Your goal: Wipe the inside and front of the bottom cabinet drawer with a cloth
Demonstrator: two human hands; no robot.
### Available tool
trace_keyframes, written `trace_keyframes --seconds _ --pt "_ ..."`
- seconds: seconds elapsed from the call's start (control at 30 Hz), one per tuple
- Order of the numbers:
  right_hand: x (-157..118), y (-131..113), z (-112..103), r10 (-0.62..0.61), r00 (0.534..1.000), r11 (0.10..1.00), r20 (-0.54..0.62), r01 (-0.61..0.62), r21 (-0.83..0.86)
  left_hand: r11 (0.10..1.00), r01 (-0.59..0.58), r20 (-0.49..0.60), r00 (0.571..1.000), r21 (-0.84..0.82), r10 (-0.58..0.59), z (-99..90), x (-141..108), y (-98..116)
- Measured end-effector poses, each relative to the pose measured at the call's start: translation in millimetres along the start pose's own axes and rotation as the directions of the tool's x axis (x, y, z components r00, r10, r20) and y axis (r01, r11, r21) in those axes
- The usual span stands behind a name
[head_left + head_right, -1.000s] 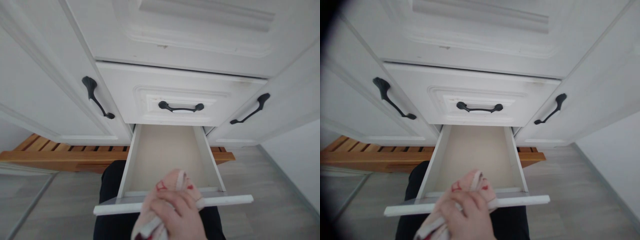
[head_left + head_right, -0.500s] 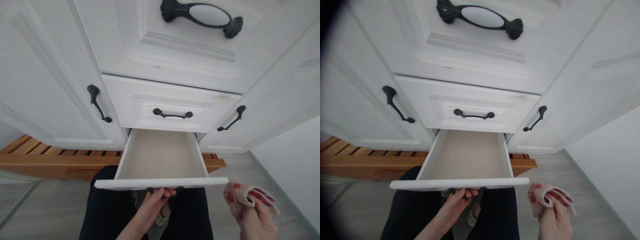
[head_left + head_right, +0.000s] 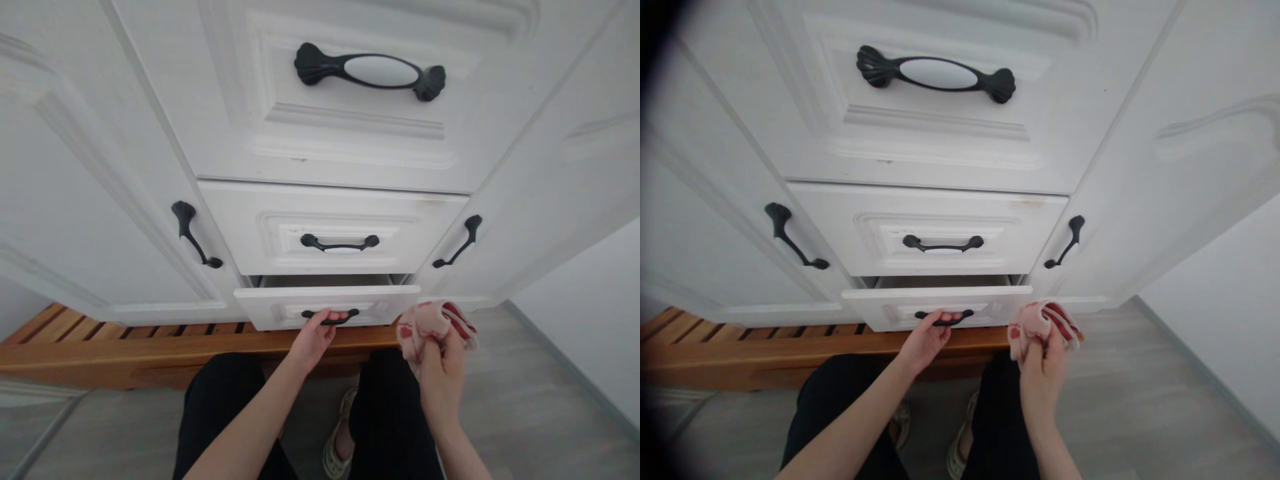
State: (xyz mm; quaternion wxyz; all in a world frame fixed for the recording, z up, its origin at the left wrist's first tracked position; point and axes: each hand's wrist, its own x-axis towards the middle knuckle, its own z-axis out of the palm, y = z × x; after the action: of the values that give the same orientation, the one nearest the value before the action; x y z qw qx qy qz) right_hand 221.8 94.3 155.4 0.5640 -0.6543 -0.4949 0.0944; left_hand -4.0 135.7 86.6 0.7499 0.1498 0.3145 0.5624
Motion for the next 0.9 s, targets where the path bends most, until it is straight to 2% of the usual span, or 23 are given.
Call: trace_keyframes --seconds 0.17,0.3,0.47,0.53,0.6,0.7,0.77,0.8,0.9 --pt "36.2 -0.3 43.5 -0.104 0.986 0.994 -0.129 0.099 -0.05 1.0 0.016 0.001 1.0 -0.004 -0.016 1.8 29.6 15.0" --pt "54.9 -0.5 79.2 -0.178 0.971 0.984 -0.159 0.169 -0.063 1.0 0.03 0.034 0.999 -0.001 -0.03 -1.7 36.4 17.6" --pt "46.8 1.0 116.8 -0.097 0.975 0.993 -0.2 0.11 0.053 1.0 0.025 0.081 0.996 0.02 -0.026 -6.1 39.4 15.8" --pt "37.2 -0.5 125.3 -0.147 0.971 0.988 -0.188 0.154 0.023 0.999 0.021 0.09 0.996 0.031 -0.023 -5.9 39.3 16.2" --pt "25.2 -5.0 132.3 -0.265 0.954 0.964 -0.141 0.261 -0.043 0.999 0.015 0.104 0.994 0.037 -0.019 -6.1 34.9 16.4" --pt "2.2 -19.0 145.7 -0.436 0.899 0.899 -0.045 0.432 -0.071 1.0 0.027 0.093 0.995 0.011 -0.028 -15.2 17.3 10.9" --pt "-16.7 -33.1 158.8 -0.531 0.847 0.845 0.021 0.531 -0.065 0.998 0.065 0.033 0.997 -0.026 -0.065 -32.1 -0.5 0.0" --pt "-27.1 -41.7 166.7 -0.587 0.807 0.805 0.061 0.59 -0.067 0.995 0.093 -0.009 0.996 -0.045 -0.094 -44.0 -10.4 -7.6" --pt "-59.9 -72.8 195.0 -0.737 0.649 0.651 0.189 0.757 -0.056 0.982 0.171 -0.138 0.974 -0.079 -0.181 -86.7 -39.3 -34.9"
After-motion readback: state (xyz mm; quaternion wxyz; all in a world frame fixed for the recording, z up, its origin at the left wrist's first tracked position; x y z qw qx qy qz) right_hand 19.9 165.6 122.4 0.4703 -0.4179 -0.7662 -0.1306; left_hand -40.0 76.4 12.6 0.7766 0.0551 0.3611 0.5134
